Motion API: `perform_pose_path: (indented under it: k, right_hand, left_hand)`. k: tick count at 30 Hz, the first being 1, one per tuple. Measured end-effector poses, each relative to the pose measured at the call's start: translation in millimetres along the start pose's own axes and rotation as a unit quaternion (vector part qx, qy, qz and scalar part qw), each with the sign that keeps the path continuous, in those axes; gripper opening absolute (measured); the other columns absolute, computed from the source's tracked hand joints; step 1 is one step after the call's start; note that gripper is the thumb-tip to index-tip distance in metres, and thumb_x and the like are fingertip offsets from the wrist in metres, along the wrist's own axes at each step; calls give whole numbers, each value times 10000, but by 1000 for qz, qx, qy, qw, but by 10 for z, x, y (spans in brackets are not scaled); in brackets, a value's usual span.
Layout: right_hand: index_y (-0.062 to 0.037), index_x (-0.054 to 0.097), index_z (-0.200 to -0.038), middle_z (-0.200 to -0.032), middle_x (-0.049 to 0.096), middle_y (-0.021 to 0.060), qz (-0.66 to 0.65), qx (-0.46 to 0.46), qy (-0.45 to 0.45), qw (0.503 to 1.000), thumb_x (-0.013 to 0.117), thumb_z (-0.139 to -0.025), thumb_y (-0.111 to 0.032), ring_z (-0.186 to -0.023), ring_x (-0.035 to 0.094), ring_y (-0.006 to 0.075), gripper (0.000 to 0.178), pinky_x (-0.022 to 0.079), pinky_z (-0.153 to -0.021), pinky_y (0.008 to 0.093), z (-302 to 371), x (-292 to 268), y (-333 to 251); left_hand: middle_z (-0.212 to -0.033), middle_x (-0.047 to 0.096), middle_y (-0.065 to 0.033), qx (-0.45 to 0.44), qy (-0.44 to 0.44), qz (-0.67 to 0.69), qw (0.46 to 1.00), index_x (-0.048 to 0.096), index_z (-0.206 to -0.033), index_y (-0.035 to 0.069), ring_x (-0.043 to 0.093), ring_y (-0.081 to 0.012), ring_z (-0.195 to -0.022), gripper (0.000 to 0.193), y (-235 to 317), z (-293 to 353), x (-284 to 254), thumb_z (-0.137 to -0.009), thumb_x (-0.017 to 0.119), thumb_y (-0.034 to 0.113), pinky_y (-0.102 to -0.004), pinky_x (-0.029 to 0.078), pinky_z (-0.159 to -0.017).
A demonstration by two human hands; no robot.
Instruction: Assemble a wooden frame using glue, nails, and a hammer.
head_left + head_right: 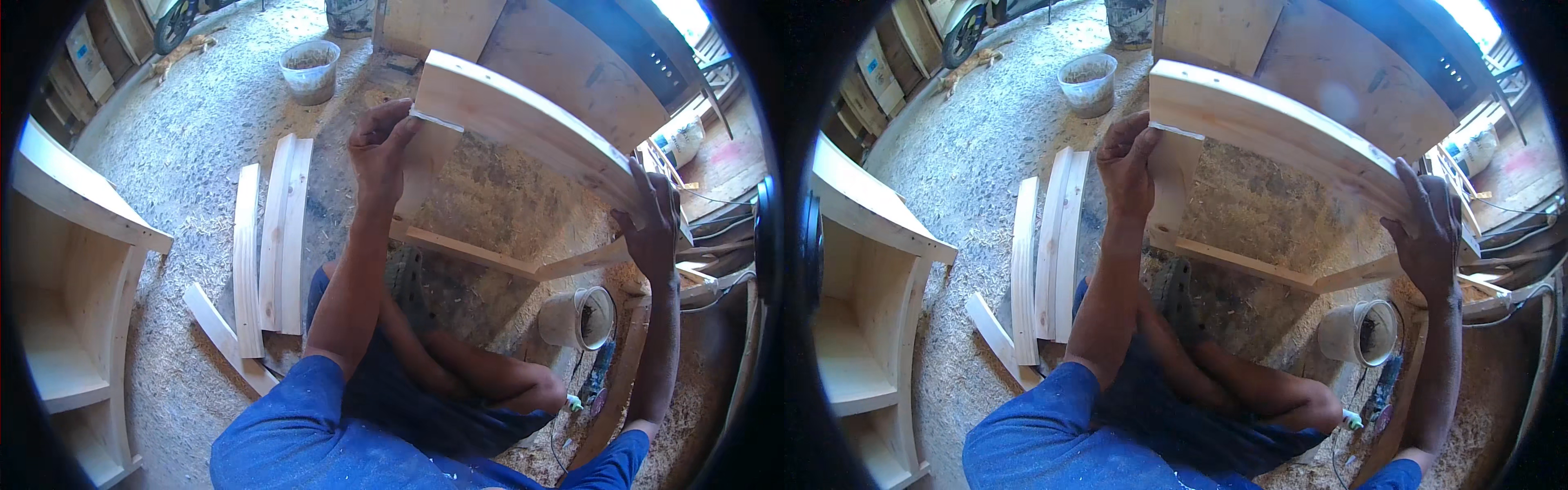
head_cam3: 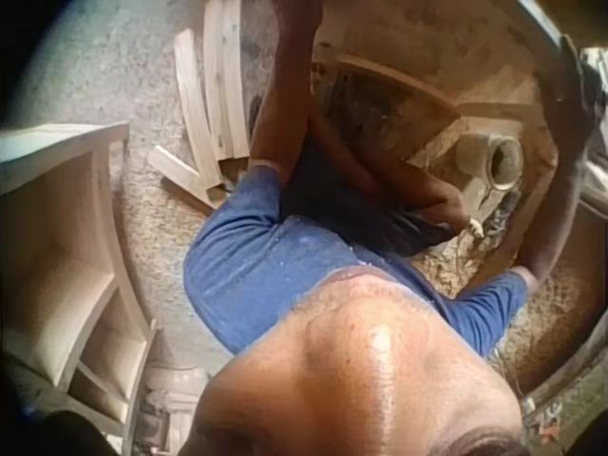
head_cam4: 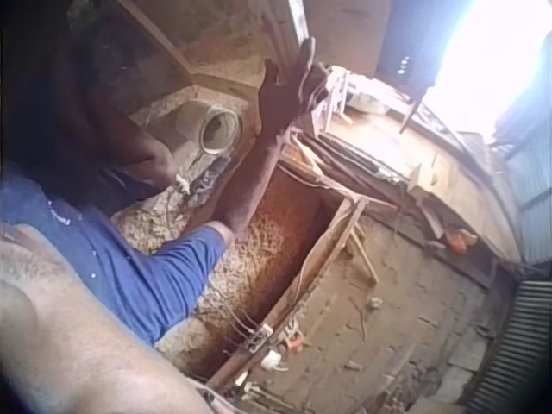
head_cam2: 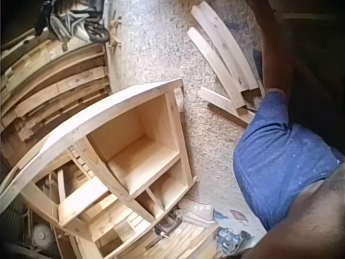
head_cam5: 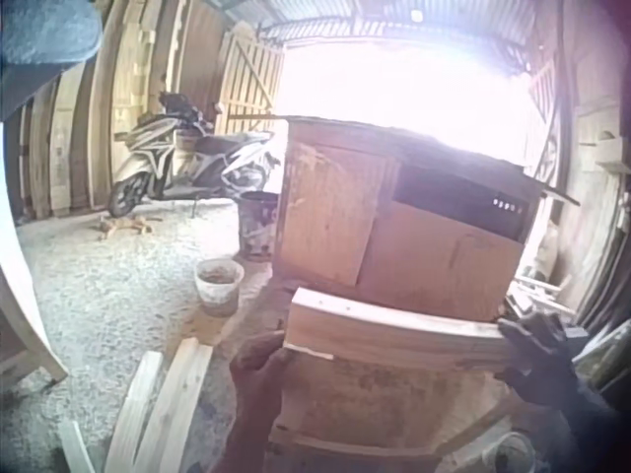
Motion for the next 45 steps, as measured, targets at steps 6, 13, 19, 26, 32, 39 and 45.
perform_pose_path:
  k: [6, 13, 19, 26, 32, 39, 45]
  right_hand:
    - [-217, 496, -1491, -1174, 585, 78, -12, -11, -26, 1000, 885, -634, -70, -1104, 571, 276, 953, 430, -950, 436, 2, 190, 19]
    - [-227, 489, -1495, -1219, 578, 79, -16, -15, -48, 999, 885, -642, -68, -1095, 557, 287, 953, 437, -953, 435, -39, 252, 32]
    - [-233, 491, -1494, -1226, 577, 73, -2, -29, -38, 999, 885, -640, -62, -1104, 540, 290, 956, 445, -961, 441, -31, 244, 33]
    - [-247, 490, -1496, -1231, 577, 65, -13, -33, -36, 999, 891, -628, -70, -1091, 550, 281, 973, 464, -958, 434, -48, 272, 54]
    - [-245, 490, -1495, -1205, 576, 65, -27, -45, -26, 998, 893, -619, -84, -1078, 561, 286, 977, 479, -931, 443, -45, 254, 63]
    - [-237, 491, -1495, -1173, 571, 68, -25, -44, -32, 998, 895, -612, -102, -1083, 559, 290, 981, 473, -917, 453, -7, 226, -11]
    - [-177, 532, -1465, -1273, 568, 82, 50, -31, -7, 998, 881, -682, -127, -1174, 538, 285, 859, 455, -997, 425, 135, 53, 62]
  left_hand:
    - [-1054, 748, -100, 2, -8, 15, 1000, 731, -1066, 0, 694, -149, -966, 234, 27, -20, 61, -839, 788, -11, -305, 546, -900]
    - [-1034, 758, -119, 11, 49, 6, 999, 756, -1009, -17, 694, -149, -964, 165, 9, -19, -3, -847, 790, -10, -307, 540, -913]
    - [-1048, 758, -130, 20, 64, -7, 998, 759, -992, -19, 694, -152, -971, 157, 24, 9, -18, -841, 801, -15, -305, 533, -918]
    - [-1040, 761, -129, 8, 75, -25, 997, 766, -965, -17, 694, -149, -961, 135, 33, 15, -39, -838, 810, 1, -310, 532, -916]
    - [-1012, 761, -126, 24, 70, -4, 997, 767, -964, -19, 691, -150, -966, 138, 50, 22, -4, -843, 813, 27, -306, 529, -925]
    - [-1090, 736, -110, -5, -51, 31, 998, 688, -1149, -31, 683, -147, -990, 292, 315, -10, 285, -883, 774, 55, -306, 539, -912]
    - [-1054, 720, -46, -93, -71, -75, 990, 682, -1193, 26, 662, -112, -924, 332, -140, -27, 231, -880, 771, 90, -285, 541, -835]
Point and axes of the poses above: each hand's wrist, its own z-axis away from the middle knuckle, its own x-axis out of the palm, y = z × x, the point moved 9 cm from there along -z, towards the middle knuckle
